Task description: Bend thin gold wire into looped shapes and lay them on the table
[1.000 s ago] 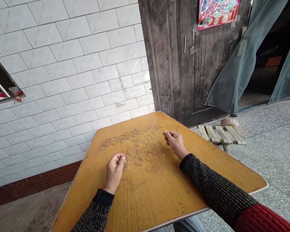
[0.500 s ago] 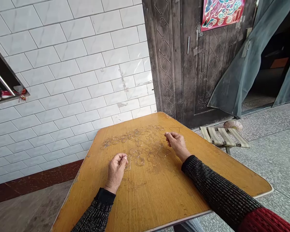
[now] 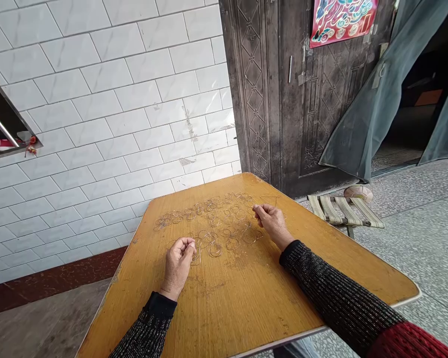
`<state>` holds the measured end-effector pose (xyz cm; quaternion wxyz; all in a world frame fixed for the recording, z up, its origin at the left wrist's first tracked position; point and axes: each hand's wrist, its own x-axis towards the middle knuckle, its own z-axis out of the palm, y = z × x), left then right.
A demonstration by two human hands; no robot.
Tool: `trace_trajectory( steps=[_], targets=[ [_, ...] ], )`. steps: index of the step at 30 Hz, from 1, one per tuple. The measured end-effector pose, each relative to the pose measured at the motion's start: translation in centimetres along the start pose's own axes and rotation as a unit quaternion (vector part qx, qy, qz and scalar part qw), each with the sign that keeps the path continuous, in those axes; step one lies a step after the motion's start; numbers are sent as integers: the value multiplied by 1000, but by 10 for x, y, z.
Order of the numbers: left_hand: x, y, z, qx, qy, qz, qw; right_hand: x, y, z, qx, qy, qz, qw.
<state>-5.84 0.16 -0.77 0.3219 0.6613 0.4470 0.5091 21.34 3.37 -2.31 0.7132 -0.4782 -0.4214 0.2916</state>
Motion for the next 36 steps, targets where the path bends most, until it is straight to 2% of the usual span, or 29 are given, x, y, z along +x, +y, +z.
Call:
trace_trajectory(
  steps=[9,24,28,32,36],
  targets=[
    [0,-2,0,-1,-7,5,1000,0,2,1,0,-5,11,1000],
    [-1,4,2,-3,-3,-2,1000,-3,1,1,-40,-20,-12,999],
    [-4,8,5,-37,-24,-17,999,-14,-11,5,-70,-48,-38,996],
    [-8,13,7,-50,-73,-24,996,-33,-36,25,-87,-85,-66,990],
    [-11,17,6,-45,-107,-20,993,-55,-55,51,-137,-219,-153,954]
  ],
)
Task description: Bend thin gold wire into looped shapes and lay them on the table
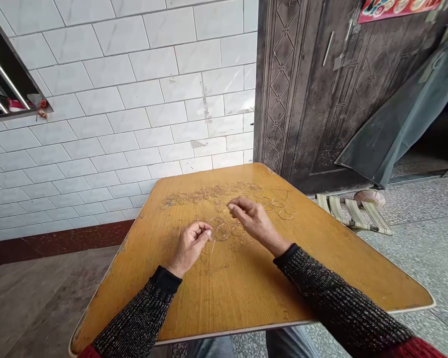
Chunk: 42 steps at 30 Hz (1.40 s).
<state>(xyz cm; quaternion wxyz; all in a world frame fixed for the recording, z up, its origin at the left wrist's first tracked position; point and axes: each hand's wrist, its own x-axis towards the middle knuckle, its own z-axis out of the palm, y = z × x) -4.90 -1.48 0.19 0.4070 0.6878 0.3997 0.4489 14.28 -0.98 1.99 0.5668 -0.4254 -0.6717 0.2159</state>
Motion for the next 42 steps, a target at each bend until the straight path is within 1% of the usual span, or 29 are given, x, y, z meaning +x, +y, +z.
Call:
trace_trajectory(
  steps=[2,4,8,11,13,15,17,18,21,24,28,30,32,33,35,37,39,40,41,42],
  targets=[
    [-1,1,0,1,-15,6,1000,-4,-6,8,-56,-48,-51,996],
    [-1,0,1,0,-28,14,999,-9,-7,10,-72,-96,-75,990],
    [-1,-5,3,16,-37,22,999,-16,-2,5,-22,-166,-43,985],
    [-2,-7,4,40,-36,24,998,-18,-2,2,-31,-217,-53,974],
    [-2,-7,4,46,-37,28,998,-19,-3,2,-72,-237,-82,965],
    [-2,-7,4,47,-37,32,998,-20,-3,2,-134,-235,-111,956],
    [-2,-6,4,45,-32,34,998,-21,0,3,-207,-218,-131,945],
    [-2,-5,4,43,-28,34,998,-21,1,4,-245,-205,-130,939],
    [0,-4,2,38,-14,36,999,-20,3,6,-332,-160,-83,926],
    [2,-3,1,35,13,34,999,-19,5,7,-349,-117,-28,929],
    [4,-4,0,1,69,18,997,-18,8,4,-299,-51,-7,953],
    [5,-4,-1,-25,95,2,995,-17,12,2,-220,-18,9,975],
    [6,-4,-3,-49,115,-12,992,-14,15,2,-93,10,47,995],
    [7,-4,-3,-60,121,-17,991,-13,17,3,-22,24,68,997],
    [8,-5,-4,-76,126,-24,989,-9,20,4,99,53,102,988],
    [9,-6,-5,-82,123,-24,989,-7,21,5,160,82,124,976],
    [9,-6,-5,-66,119,-8,991,-6,20,3,154,104,120,975],
    [9,-6,-6,-51,117,7,992,-7,19,1,119,117,101,981],
    [9,-7,-7,-35,117,23,992,-9,17,-1,64,132,67,987],
    [9,-7,-7,-18,118,39,992,-11,13,-3,-6,148,18,989]
  ],
)
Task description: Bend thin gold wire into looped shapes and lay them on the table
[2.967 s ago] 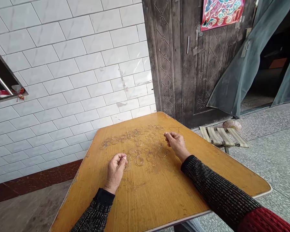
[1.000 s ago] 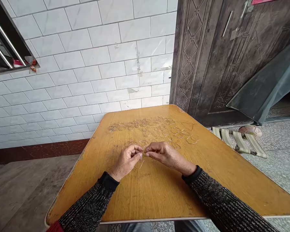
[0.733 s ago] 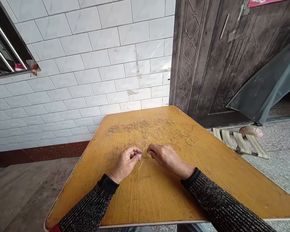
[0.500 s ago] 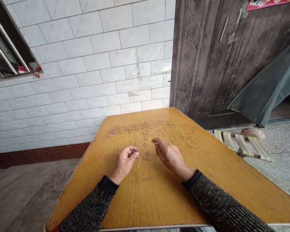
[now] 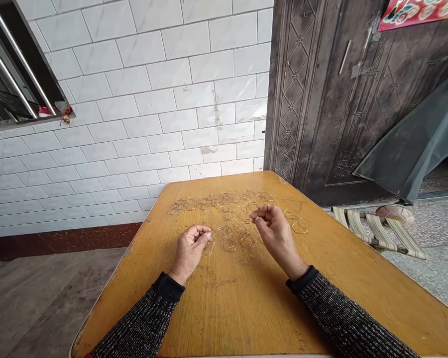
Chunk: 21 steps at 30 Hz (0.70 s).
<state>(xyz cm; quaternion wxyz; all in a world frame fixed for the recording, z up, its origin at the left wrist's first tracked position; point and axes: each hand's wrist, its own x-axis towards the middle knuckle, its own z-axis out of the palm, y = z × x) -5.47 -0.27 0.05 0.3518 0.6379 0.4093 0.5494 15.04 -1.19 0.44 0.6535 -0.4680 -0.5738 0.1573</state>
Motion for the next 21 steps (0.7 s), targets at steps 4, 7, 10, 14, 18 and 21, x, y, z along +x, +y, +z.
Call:
trace_trajectory(
  steps=[4,7,10,14,18,21],
  targets=[
    [-1,2,-2,72,4,42,997,-9,-17,-6,-205,-51,-270,939],
    [-4,5,-1,130,3,66,989,-16,-24,-1,-272,-146,-384,870],
    [-7,7,1,155,-5,84,984,-19,-19,8,-332,-183,-434,817],
    [-9,7,1,152,-19,95,984,-21,-12,11,-397,-207,-425,787],
    [-9,6,2,123,-24,90,988,-23,-12,9,-425,-241,-344,802],
    [-10,7,3,101,-24,90,991,-24,-11,9,-411,-261,-258,835]
  ],
)
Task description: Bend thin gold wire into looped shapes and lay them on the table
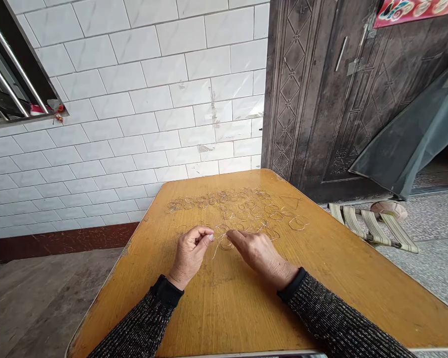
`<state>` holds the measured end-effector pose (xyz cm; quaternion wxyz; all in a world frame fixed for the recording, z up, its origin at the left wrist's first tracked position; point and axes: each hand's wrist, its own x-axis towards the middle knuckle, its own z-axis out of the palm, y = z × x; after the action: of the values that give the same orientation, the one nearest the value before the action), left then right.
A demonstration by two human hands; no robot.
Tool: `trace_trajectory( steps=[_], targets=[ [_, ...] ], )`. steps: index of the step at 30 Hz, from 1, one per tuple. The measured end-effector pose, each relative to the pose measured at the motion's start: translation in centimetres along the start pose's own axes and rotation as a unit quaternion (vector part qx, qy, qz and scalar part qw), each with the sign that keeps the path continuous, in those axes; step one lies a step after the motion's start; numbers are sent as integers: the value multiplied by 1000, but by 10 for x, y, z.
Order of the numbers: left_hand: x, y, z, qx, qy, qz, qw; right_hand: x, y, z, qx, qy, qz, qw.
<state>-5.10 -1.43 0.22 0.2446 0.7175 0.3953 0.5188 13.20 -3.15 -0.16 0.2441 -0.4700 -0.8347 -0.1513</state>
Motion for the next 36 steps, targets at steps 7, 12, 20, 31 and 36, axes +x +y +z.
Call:
trace_trajectory(
  steps=[7,12,20,31,36],
  targets=[
    [1,1,-2,10,8,18,1000,2,0,9,202,-7,51,978],
    [3,-4,-4,99,-30,92,990,0,-2,11,153,11,65,986],
    [4,2,-8,330,-83,289,895,-1,-7,2,66,-24,39,997],
    [2,5,-12,405,-34,285,868,-1,-17,7,138,-7,41,990],
    [3,6,-13,405,-33,277,871,-1,-18,9,157,-6,49,986]
  ],
)
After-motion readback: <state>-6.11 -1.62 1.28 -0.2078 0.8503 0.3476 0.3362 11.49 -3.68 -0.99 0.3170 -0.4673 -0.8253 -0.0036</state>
